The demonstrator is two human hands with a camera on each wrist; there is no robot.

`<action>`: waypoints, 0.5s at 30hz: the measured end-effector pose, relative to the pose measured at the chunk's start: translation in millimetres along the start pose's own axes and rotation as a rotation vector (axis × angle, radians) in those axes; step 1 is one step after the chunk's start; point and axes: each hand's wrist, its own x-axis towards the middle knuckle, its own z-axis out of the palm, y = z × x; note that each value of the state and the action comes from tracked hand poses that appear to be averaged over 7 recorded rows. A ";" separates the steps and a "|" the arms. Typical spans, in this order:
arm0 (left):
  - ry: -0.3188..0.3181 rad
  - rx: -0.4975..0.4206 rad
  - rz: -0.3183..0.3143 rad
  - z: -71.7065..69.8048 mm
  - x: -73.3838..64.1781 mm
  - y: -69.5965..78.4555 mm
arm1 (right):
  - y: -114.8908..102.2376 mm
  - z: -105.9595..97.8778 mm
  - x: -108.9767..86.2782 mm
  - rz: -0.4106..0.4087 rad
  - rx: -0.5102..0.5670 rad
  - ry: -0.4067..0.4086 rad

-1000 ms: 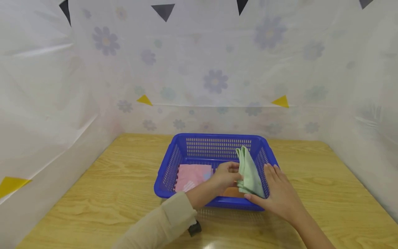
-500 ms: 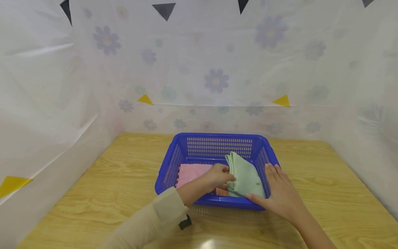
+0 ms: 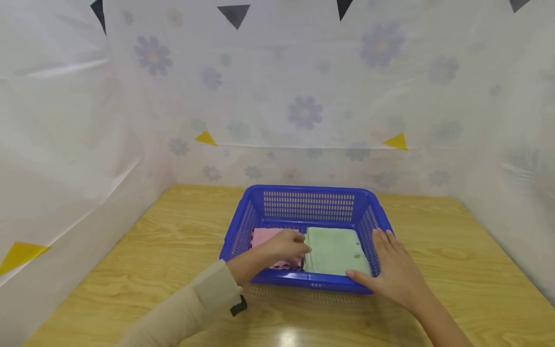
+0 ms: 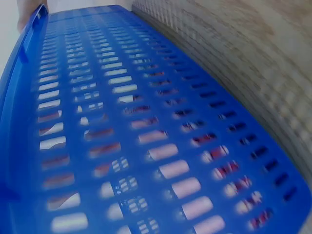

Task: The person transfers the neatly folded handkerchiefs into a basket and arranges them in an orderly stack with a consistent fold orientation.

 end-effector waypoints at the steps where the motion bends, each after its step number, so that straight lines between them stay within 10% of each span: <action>1: 0.007 -0.028 0.024 -2.2 -1.5 -1.3 | 1.0 0.0 -0.1 0.001 0.001 -0.004; 15: 0.306 0.033 0.545 -44.5 -44.0 -31.3 | 13.4 -4.8 -3.7 -0.026 0.124 0.006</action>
